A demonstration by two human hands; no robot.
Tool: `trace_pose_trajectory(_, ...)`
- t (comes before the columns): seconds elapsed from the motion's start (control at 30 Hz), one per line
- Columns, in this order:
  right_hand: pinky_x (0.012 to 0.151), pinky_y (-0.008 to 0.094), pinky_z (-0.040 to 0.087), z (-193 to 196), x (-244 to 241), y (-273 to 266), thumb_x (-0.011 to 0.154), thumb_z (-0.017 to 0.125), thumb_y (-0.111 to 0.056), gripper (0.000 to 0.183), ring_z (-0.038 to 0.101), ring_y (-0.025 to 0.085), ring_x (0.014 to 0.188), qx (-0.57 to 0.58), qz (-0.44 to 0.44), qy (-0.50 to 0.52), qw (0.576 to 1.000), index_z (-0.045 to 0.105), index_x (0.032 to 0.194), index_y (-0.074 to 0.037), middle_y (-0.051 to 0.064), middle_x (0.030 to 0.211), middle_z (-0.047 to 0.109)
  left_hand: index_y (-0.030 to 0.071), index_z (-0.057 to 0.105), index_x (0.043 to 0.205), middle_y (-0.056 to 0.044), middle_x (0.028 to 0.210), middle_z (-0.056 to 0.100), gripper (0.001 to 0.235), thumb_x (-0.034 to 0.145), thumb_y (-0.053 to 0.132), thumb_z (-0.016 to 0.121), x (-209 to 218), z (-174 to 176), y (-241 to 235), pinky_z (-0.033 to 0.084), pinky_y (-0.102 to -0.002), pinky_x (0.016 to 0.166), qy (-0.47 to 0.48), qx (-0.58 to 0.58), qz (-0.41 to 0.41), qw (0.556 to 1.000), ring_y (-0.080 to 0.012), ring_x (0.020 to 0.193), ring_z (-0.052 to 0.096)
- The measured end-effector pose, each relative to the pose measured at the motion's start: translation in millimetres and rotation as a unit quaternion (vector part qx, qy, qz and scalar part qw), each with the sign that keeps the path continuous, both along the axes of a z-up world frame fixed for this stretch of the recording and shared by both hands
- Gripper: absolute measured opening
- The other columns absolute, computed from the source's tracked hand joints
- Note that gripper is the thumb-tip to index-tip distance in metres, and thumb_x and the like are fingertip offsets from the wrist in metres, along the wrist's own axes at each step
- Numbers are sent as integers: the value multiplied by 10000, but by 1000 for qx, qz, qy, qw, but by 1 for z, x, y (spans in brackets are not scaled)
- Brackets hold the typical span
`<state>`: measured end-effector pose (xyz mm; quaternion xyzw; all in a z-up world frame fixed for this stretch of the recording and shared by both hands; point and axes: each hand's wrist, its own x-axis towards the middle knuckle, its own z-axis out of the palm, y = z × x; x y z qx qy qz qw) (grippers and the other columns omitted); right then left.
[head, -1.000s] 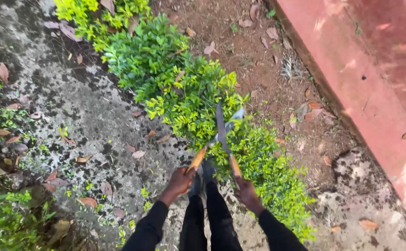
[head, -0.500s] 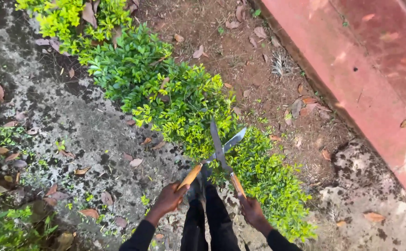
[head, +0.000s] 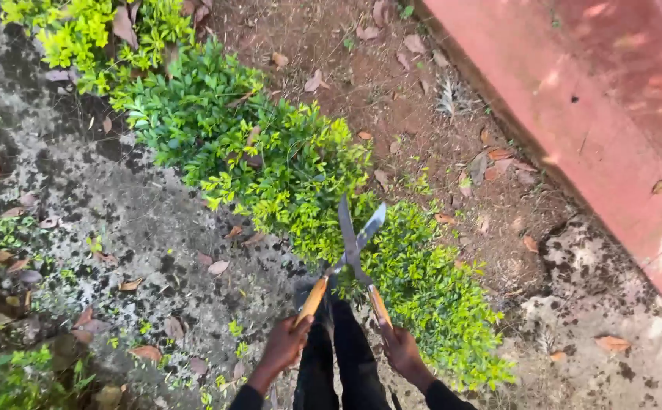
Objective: Trimming a small hedge along a stone wall using manual hedge shears
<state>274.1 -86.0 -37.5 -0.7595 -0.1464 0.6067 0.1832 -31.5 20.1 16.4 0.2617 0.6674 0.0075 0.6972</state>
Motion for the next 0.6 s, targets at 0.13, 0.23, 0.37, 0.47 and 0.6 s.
trace_pose_trajectory(0.13, 275, 296, 323, -18, 18, 5, 1085, 658, -498, 454, 399, 105, 361, 35, -18, 86, 996, 714, 926, -77, -36, 544, 476, 140, 719, 1225, 21, 733, 613, 430, 1123, 526, 560, -8, -3, 32, 472, -251, 435, 21, -11, -125, 992, -93, 483, 484)
trace_pose_trajectory(0.23, 230, 310, 276, -49, -22, 40, 1066, 719, -470, 427, 419, 114, 388, 34, -139, 141, 980, 599, 869, -110, -9, 577, 467, 124, 693, 954, -9, 706, 630, 435, 1109, 522, 612, 29, -35, 29, 447, -295, 431, 16, 39, -40, 998, -134, 476, 516)
trace_pose_trajectory(0.37, 249, 321, 300, 2, -68, 95, 1053, 667, -706, 632, 378, 172, 309, -72, -171, 83, 979, 507, 785, -156, 24, 511, 440, 53, 642, 969, -53, 598, 559, 491, 1085, 530, 651, 97, -32, 12, 499, -299, 330, -39, 35, 192, 980, -186, 380, 566)
trace_pose_trajectory(0.47, 298, 307, 306, -64, -31, 22, 1093, 636, -555, 450, 447, 145, 432, -14, -206, 139, 969, 529, 863, -183, -10, 635, 450, 94, 620, 960, -29, 590, 467, 444, 1098, 514, 662, 85, -16, -21, 384, -315, 323, -70, -16, 247, 966, -165, 370, 448)
trace_pose_trajectory(0.6, 356, 307, 280, 13, 23, 36, 1089, 577, -606, 604, 391, 107, 399, 40, 133, 10, 990, 658, 725, -131, -35, 553, 503, 61, 726, 1204, -28, 774, 528, 375, 1062, 408, 729, 23, -36, -43, 310, -285, 294, -31, -41, 224, 973, -114, 481, 455)
